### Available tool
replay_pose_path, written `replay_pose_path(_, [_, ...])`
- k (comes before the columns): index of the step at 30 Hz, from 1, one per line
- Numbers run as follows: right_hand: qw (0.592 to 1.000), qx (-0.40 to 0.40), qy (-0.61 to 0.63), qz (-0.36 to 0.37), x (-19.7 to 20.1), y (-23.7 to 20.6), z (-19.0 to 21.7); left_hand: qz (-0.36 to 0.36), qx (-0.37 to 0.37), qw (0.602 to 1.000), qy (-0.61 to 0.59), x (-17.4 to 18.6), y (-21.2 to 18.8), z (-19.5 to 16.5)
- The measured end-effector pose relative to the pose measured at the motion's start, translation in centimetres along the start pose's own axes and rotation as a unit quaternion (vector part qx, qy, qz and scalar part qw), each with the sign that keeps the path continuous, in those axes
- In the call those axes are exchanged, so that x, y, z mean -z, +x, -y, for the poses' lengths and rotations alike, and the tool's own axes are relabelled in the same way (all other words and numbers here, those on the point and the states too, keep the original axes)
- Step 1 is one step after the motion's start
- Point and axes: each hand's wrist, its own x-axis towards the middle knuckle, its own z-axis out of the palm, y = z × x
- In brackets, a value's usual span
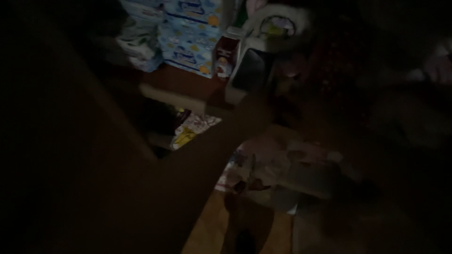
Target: The person gathers baby supplies from shelves and a cabinet, including diapers, folded cloths, bottles, and small containers, and places them one at a time into a pink felt tote bag on a table. They then carry the bag to a wardrobe and hang it on a hook.
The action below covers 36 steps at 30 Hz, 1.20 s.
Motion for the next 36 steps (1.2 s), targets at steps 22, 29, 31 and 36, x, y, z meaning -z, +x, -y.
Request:
replay_pose_path(22, [0.975, 0.154, -0.142, 0.067, -8.4, 0.0, 22.5, -0.16, 0.303, 0.924, 0.17, 9.7, -33.7, -9.1])
replay_pose_path(29, [0.954, 0.245, -0.077, 0.154, -17.5, -5.6, 31.8, 0.013, 0.398, 0.852, 0.34, 5.9, -49.0, -14.3])
replay_pose_path(31, [0.939, 0.285, -0.049, 0.188, -19.6, -6.2, 35.1, -0.157, 0.452, 0.864, 0.159, 5.6, -53.8, -15.3])
replay_pose_path(36, [0.91, 0.376, -0.029, 0.175, -25.8, -6.7, 45.6, -0.273, 0.486, 0.809, 0.187, 6.2, -67.1, -16.5])
